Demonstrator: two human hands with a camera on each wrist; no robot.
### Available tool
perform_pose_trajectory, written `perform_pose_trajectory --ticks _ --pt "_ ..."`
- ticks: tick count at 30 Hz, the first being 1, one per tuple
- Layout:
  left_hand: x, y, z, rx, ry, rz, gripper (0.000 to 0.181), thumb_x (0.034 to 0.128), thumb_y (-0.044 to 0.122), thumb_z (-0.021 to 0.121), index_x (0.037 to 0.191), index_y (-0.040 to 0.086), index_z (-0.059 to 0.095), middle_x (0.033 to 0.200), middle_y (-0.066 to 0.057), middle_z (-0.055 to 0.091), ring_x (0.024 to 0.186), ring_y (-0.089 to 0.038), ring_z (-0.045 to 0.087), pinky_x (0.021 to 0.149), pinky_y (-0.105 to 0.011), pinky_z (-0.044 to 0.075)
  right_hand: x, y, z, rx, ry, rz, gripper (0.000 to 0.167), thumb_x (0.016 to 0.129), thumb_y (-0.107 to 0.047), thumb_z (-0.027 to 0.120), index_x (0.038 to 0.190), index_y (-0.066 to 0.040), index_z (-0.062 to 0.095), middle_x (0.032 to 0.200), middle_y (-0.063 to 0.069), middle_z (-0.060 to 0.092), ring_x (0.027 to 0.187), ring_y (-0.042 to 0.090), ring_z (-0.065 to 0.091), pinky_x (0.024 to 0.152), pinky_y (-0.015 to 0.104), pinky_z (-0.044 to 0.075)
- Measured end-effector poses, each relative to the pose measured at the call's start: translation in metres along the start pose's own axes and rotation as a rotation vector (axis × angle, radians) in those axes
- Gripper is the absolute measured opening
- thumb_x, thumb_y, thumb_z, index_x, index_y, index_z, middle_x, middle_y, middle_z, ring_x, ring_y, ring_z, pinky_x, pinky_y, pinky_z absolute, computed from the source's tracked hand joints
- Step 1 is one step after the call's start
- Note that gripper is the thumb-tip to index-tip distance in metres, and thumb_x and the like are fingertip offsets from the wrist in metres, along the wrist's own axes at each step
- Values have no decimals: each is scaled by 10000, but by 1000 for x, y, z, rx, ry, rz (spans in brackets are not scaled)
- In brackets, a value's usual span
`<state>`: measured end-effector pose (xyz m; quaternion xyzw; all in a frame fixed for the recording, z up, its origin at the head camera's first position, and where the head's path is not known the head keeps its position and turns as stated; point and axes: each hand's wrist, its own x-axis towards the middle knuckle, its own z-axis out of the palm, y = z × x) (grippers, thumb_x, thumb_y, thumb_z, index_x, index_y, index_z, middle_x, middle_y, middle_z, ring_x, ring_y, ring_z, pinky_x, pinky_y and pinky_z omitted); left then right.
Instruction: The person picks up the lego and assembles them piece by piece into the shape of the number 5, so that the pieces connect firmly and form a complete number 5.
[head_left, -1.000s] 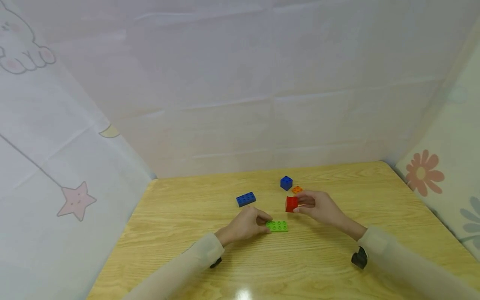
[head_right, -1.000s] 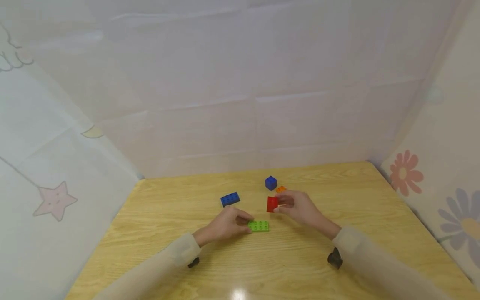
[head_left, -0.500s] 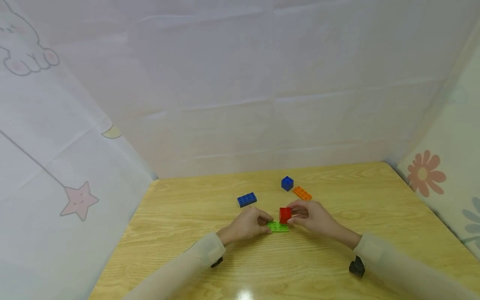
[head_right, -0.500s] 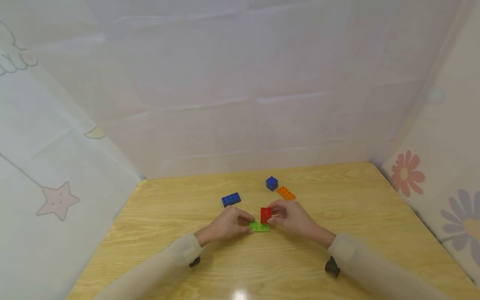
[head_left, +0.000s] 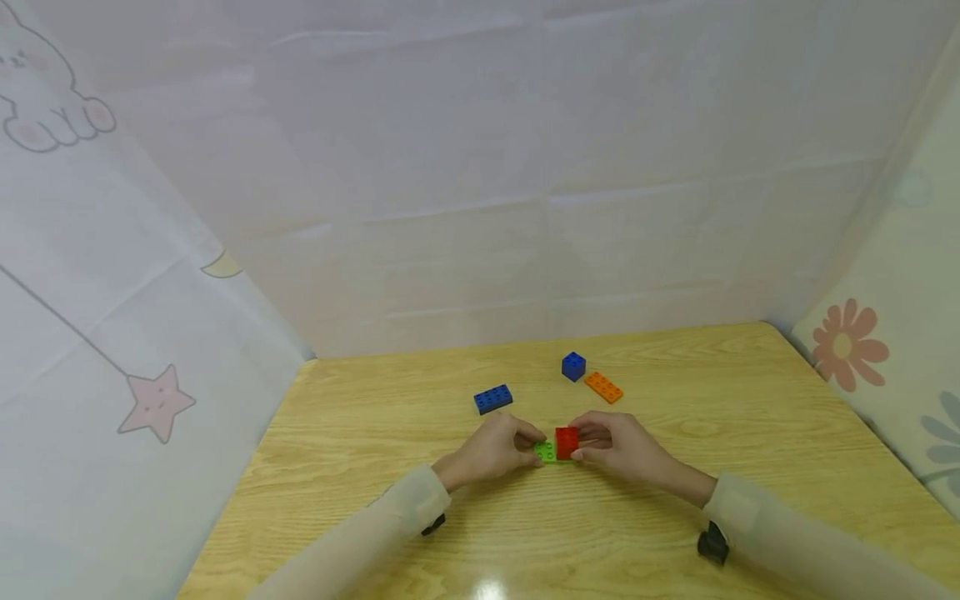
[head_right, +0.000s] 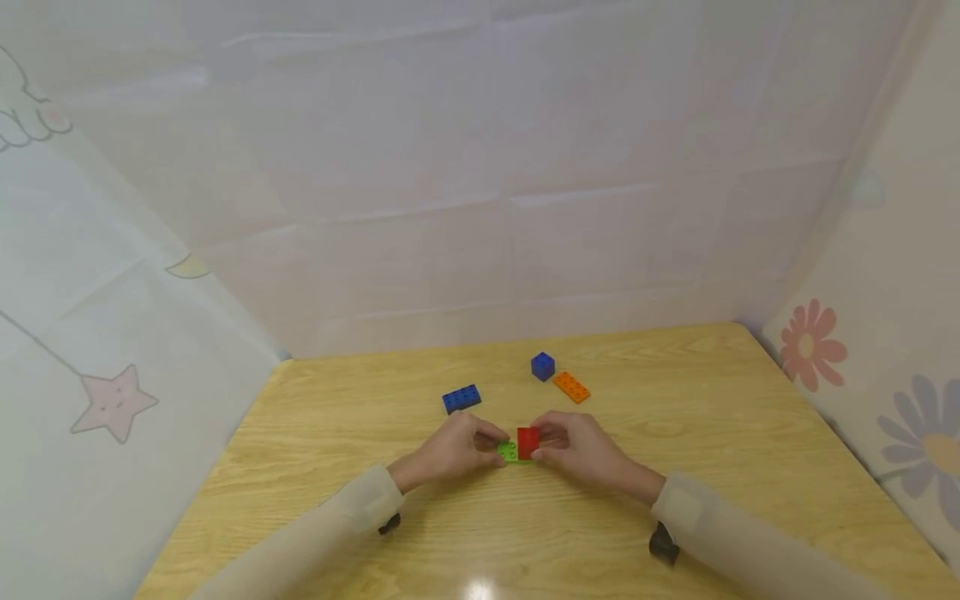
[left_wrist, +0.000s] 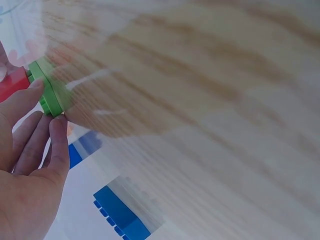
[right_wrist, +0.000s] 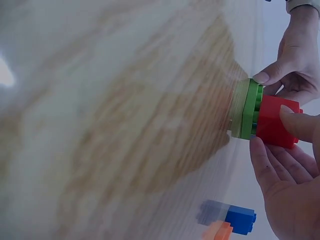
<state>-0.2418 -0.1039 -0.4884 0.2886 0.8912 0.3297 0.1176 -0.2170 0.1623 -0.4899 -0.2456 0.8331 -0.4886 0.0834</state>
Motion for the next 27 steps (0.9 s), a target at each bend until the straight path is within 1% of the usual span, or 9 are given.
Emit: perform_pose_trajectory --ticks 2,9,12,17,21,24,27 --pt "0 0 0 -2 0 0 324 901 214 857 1206 118 806 1206 -13 800 1018 -60 763 851 -164 602 -1 0 0 -11 2 2 363 953 -168 791 1276 -30 698 1239 153 758 1122 290 759 895 288 640" --pt "0 0 0 -27 -1 5 330 902 203 855 1214 109 802 1216 -34 795 1018 -68 767 841 -150 595 1 1 0 -55 -11 -48 327 974 -132 762 1283 -50 695 1248 139 755 1117 283 763 898 293 640" --pt "0 0 0 -31 -7 10 335 904 205 853 1219 106 799 1221 -43 793 1028 -82 771 839 -145 593 1 0 0 -71 -16 -38 319 969 -129 766 1276 -73 699 1241 112 760 1108 265 765 890 271 636" --pt "2 0 0 -21 -7 5 333 901 212 856 1214 111 802 1216 -35 796 1033 -88 770 849 -155 595 3 1 -1 -114 -26 -42 317 971 -151 767 1272 -80 694 1223 91 765 1095 238 768 885 261 635" --pt "2 -1 1 -27 -9 0 326 904 211 852 1213 118 803 1216 -25 796 1030 -82 768 847 -154 595 5 2 -3 -151 -35 -46 300 972 -183 771 1246 -87 699 1193 76 772 1072 216 769 882 270 636" --pt "2 -1 2 -34 -11 9 320 909 207 848 1211 113 802 1215 -26 796 1026 -77 768 838 -149 596 7 2 -5 -163 -46 -53 279 971 -182 772 1218 -77 699 1173 85 775 1054 218 768 874 290 639" --pt "3 -1 1 -36 -8 13 319 906 204 850 1209 113 803 1212 -23 797 1020 -65 766 835 -149 597 8 2 -6 -165 -53 -43 257 975 -173 767 1209 -94 697 1167 69 774 1055 205 765 878 285 636"
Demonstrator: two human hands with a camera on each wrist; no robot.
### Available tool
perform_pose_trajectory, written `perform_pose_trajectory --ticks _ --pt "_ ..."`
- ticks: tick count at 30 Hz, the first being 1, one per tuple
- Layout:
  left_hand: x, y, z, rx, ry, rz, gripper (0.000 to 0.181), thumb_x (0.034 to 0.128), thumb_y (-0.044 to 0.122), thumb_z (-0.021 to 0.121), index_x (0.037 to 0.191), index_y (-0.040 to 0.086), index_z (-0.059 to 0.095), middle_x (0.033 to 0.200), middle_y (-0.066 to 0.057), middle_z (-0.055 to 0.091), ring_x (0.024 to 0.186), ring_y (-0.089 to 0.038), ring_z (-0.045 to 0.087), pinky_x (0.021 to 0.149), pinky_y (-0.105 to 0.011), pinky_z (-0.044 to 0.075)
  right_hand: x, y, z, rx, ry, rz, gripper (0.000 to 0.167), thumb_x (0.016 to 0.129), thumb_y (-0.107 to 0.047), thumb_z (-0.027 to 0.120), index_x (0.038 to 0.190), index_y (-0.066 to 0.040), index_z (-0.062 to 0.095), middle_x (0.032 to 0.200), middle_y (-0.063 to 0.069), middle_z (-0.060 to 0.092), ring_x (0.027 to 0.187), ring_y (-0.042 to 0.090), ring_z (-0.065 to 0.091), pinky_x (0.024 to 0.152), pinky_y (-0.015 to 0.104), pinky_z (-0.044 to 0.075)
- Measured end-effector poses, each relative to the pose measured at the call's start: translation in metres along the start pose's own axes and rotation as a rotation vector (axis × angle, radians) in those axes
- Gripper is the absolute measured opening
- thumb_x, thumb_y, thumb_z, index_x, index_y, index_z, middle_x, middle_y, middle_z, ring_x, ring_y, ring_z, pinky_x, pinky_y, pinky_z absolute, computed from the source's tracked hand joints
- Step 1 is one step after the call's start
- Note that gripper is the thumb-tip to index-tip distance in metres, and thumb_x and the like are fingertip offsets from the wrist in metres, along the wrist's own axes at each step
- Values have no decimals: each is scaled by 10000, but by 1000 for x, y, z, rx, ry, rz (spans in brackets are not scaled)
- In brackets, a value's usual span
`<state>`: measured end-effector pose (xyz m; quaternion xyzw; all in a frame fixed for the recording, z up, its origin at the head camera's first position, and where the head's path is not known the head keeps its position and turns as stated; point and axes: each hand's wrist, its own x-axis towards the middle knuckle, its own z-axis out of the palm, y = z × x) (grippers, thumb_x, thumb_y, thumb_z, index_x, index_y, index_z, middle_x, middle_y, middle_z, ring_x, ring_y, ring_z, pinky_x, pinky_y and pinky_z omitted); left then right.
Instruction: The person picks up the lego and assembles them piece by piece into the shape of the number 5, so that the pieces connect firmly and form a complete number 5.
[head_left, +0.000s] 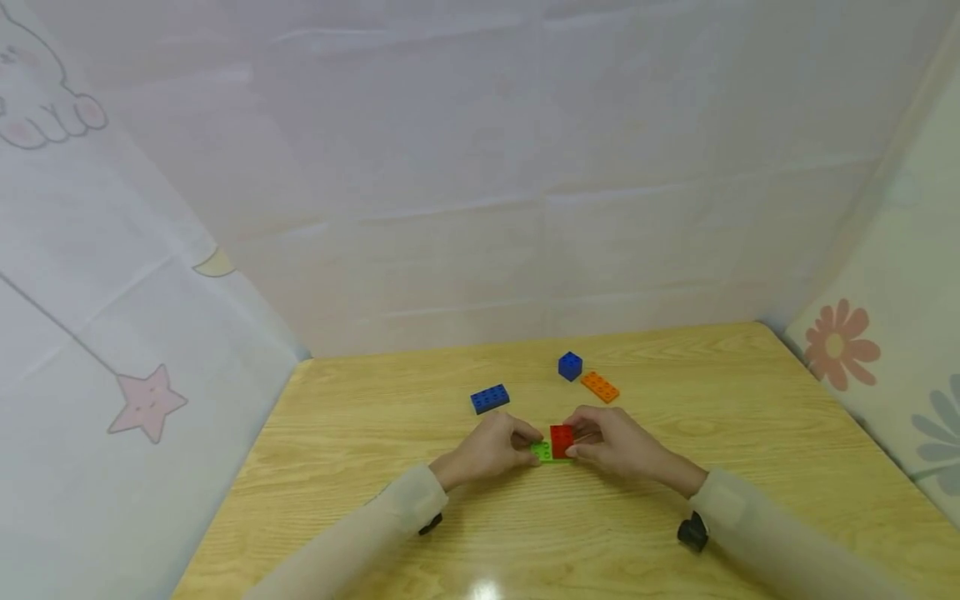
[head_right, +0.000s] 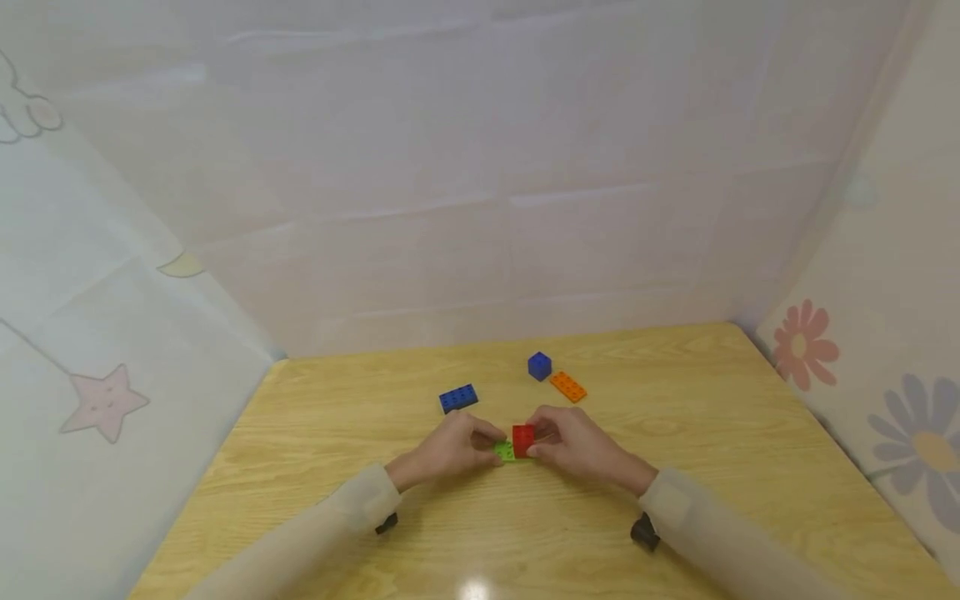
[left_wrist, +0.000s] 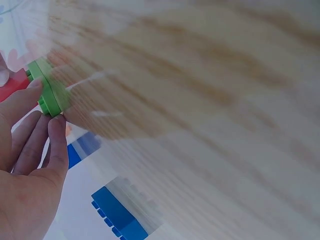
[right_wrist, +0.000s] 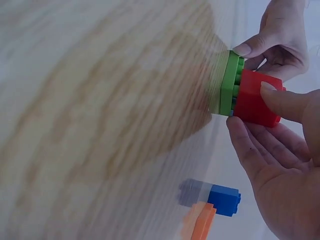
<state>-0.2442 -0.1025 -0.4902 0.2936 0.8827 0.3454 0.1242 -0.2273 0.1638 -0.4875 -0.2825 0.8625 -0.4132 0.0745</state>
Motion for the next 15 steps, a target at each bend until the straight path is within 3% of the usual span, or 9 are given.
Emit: perform_pose_trajectory --ticks 15 --pt "2 1 0 7 1 -18 336 886 210 868 1200 104 806 1208 -30 798 1033 -82 767 852 -155 594 -1 6 2 7 -18 -32 212 976 -177 768 1163 -129 680 1175 57 767 1066 187 765 890 273 635"
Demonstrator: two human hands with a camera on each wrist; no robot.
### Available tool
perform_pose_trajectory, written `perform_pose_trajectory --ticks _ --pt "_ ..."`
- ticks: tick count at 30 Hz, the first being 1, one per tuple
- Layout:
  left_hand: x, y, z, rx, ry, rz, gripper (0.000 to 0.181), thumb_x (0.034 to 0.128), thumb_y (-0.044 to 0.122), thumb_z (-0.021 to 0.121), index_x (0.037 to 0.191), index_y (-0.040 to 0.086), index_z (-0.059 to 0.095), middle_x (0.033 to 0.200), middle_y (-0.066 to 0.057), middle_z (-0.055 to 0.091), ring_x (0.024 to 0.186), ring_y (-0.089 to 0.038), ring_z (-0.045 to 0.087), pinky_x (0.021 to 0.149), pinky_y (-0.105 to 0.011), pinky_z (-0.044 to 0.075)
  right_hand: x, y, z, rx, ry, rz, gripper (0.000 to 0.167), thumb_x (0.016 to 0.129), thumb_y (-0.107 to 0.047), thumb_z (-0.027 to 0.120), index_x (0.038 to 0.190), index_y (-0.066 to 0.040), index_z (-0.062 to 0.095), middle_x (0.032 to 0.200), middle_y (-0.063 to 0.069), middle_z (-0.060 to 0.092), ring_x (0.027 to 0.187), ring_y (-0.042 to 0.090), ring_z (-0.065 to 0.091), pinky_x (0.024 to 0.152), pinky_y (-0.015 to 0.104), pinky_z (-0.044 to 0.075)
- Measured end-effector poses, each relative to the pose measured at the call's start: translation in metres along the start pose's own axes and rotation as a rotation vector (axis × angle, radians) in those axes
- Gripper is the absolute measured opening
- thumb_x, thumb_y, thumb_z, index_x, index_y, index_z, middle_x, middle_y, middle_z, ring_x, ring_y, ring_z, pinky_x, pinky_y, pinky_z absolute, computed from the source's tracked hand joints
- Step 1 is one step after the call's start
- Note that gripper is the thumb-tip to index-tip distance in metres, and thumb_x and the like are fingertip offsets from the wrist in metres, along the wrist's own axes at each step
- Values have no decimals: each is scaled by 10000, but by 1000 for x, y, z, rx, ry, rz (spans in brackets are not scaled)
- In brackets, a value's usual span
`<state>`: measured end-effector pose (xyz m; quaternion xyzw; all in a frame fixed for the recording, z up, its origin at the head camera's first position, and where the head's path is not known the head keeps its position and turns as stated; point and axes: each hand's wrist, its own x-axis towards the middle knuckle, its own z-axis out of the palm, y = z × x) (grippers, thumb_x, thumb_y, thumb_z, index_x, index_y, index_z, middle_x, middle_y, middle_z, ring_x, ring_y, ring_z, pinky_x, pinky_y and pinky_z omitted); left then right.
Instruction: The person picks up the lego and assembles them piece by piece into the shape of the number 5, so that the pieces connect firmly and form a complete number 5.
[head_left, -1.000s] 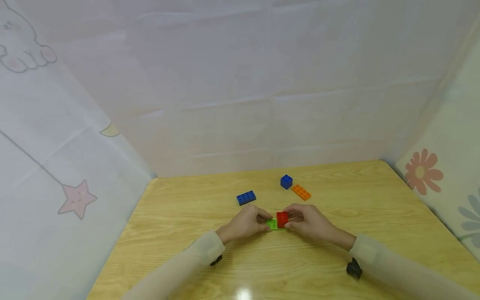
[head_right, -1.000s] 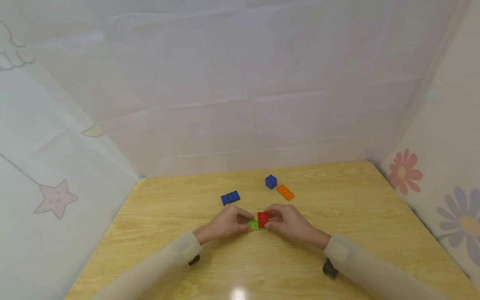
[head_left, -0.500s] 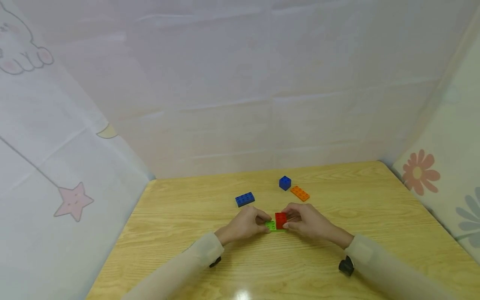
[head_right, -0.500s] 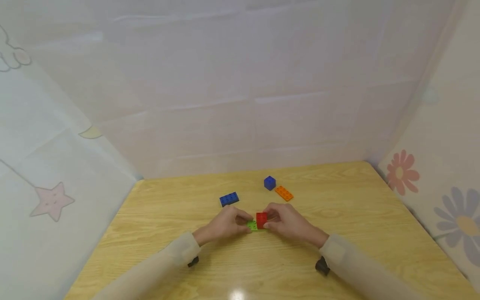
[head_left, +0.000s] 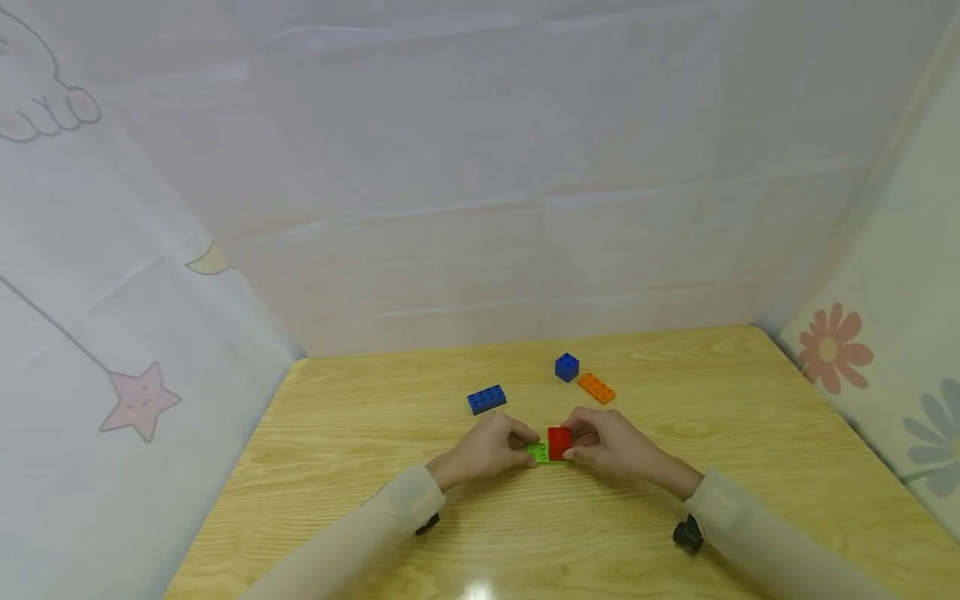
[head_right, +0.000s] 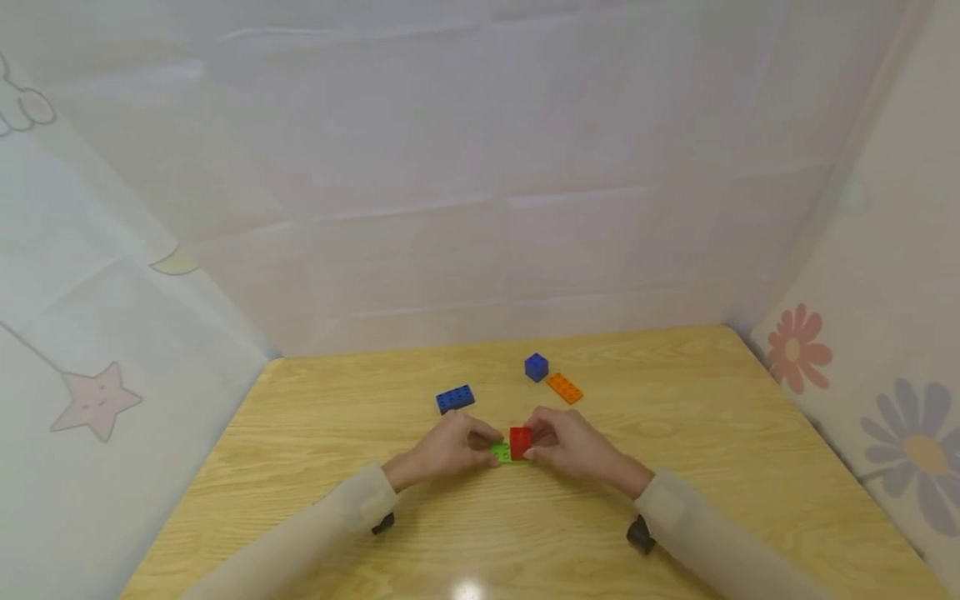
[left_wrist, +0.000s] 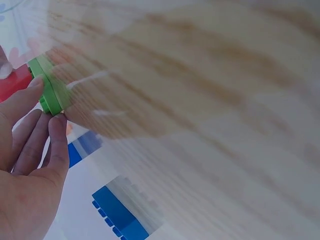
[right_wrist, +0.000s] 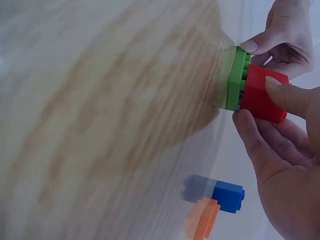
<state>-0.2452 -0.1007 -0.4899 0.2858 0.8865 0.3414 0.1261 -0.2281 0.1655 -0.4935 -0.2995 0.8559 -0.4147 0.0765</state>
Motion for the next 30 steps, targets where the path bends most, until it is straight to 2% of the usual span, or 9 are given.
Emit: perform_pose_trajectory --ticks 11,19,30 --pt "-1 4 -2 7 -6 -15 350 888 211 865 1212 94 800 1202 -34 800 1026 -88 769 844 -163 601 -2 -6 1 -24 -4 -16 226 970 -158 773 1171 -120 678 1186 64 765 1071 223 772 889 264 635" --pt "-2 1 -1 -6 -5 -29 347 881 213 872 1200 95 806 1185 -40 805 1012 -87 770 827 -164 605 0 -4 2 -60 -8 -7 219 961 -204 790 1147 -153 686 1159 15 774 1068 185 767 908 300 636" --pt "0 -1 -2 -24 -5 -25 343 870 209 881 1187 98 811 1166 -41 810 995 -89 776 816 -173 613 4 -5 -3 -56 -28 -2 199 944 -207 813 1098 -166 694 1109 -20 781 1014 124 760 882 251 621"
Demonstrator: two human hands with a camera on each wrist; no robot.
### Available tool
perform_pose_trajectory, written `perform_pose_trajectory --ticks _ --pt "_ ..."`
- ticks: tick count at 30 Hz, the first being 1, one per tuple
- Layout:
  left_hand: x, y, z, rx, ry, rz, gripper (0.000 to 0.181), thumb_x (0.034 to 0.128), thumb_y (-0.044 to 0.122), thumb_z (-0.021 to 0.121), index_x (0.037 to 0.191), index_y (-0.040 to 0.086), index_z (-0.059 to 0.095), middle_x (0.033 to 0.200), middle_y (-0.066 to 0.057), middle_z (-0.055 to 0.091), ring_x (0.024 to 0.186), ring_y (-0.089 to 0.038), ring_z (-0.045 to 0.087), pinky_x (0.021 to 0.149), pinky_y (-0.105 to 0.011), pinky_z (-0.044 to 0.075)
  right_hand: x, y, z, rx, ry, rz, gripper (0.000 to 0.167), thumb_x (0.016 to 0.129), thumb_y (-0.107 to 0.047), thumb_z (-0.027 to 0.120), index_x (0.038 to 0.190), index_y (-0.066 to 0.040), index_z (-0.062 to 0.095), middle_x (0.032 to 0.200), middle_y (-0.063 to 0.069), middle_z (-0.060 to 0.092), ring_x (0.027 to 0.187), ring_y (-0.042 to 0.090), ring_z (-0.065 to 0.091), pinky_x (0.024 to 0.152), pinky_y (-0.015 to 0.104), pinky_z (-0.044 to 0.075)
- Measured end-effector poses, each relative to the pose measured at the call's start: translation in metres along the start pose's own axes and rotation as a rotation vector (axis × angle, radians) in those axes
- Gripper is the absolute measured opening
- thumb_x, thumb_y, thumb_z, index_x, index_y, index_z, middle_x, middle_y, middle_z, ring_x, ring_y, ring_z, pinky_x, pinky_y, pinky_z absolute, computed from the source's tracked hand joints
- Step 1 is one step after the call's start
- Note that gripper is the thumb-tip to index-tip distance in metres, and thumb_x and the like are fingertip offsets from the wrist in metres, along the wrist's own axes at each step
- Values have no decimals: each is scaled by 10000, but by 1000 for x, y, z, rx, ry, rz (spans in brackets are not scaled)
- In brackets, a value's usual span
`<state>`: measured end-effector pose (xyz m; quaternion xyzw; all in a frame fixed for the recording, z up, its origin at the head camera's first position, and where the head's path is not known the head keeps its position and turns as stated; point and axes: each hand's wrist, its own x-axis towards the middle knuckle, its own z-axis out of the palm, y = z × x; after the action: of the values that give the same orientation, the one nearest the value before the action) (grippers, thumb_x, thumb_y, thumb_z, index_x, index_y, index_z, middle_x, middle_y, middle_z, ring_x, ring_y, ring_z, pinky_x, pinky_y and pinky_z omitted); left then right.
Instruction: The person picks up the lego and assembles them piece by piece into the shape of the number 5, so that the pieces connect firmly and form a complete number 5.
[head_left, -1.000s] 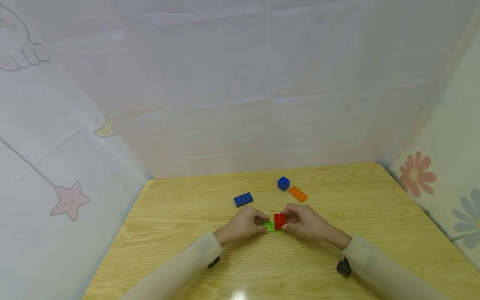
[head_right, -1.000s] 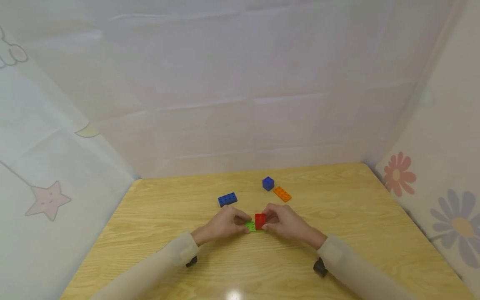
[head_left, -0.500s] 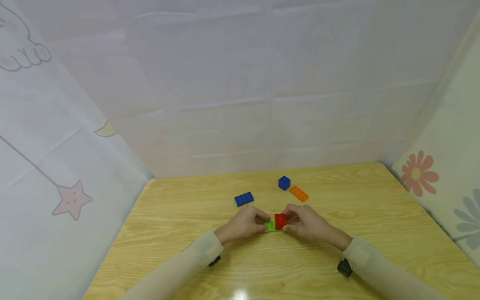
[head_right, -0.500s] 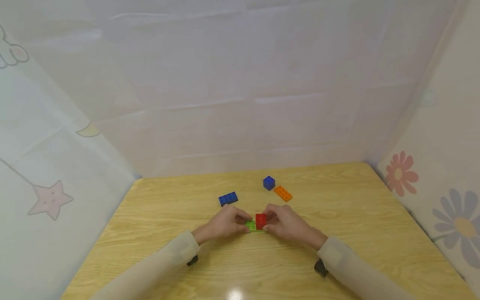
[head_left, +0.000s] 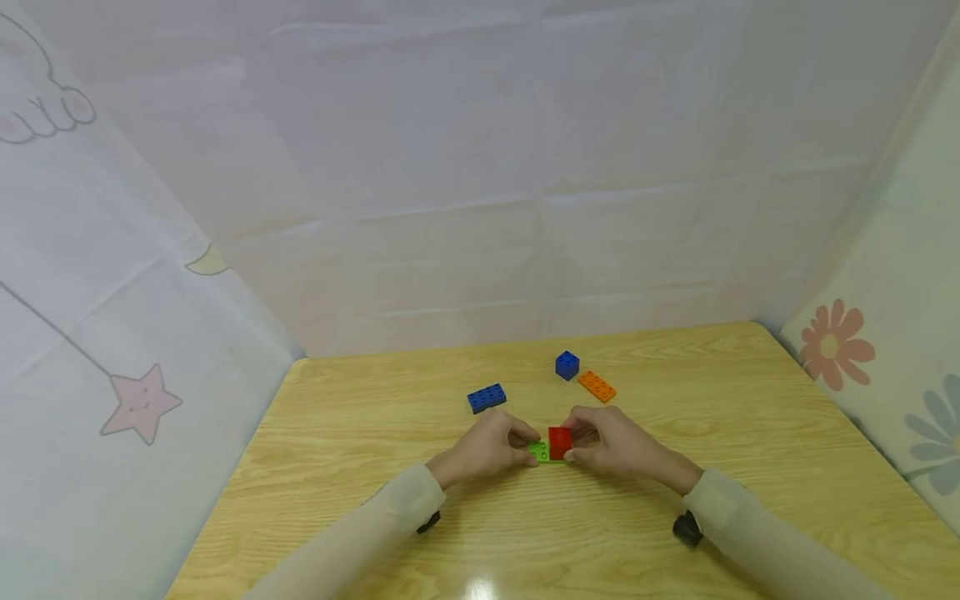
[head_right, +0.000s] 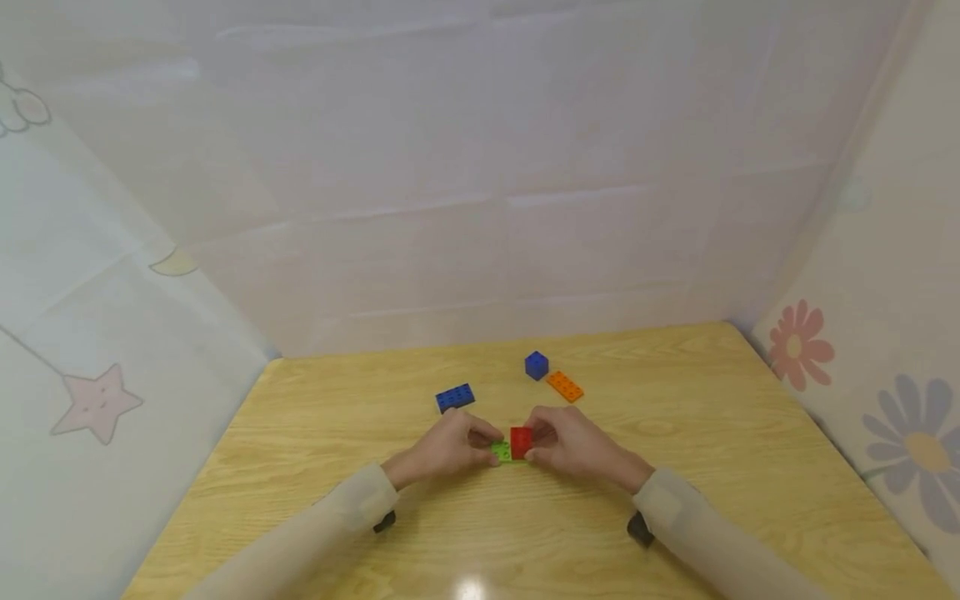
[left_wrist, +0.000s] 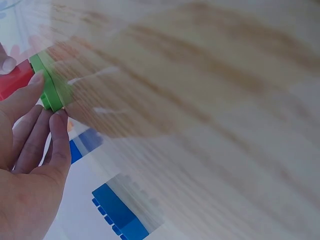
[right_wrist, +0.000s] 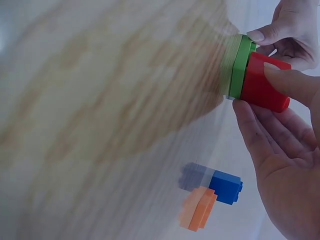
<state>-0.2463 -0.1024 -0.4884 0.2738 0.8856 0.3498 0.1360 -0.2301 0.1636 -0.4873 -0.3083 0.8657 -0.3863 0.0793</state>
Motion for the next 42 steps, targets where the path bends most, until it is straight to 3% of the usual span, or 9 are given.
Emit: perform_pose_trajectory --ticks 10,25,34,42 --pt "0 0 0 -10 -4 11 343 871 209 883 1190 104 812 1177 -23 807 972 -46 766 804 -154 603 2 -1 -1 -6 -22 -8 183 938 -177 815 1077 -177 695 1108 -34 784 1024 126 762 897 285 630" --pt "0 1 -2 -19 0 -21 338 863 208 889 1181 116 817 1161 -16 811 944 -34 757 792 -169 608 3 -5 0 -37 -7 -13 172 927 -125 814 1055 -165 706 1087 -21 790 1007 130 765 891 302 634" --pt "2 0 -3 21 8 10 339 861 218 892 1175 114 819 1145 -24 815 950 -47 767 785 -157 604 3 -10 -2 -67 10 -25 171 919 -93 815 1046 -126 705 1074 22 791 992 155 774 867 291 642" --pt "2 -1 -3 10 -7 9 346 862 222 890 1180 107 817 1158 -20 812 970 -52 770 793 -158 608 4 -6 1 51 -11 42 191 908 -79 824 1054 -130 714 1109 45 794 1028 194 775 852 246 638"
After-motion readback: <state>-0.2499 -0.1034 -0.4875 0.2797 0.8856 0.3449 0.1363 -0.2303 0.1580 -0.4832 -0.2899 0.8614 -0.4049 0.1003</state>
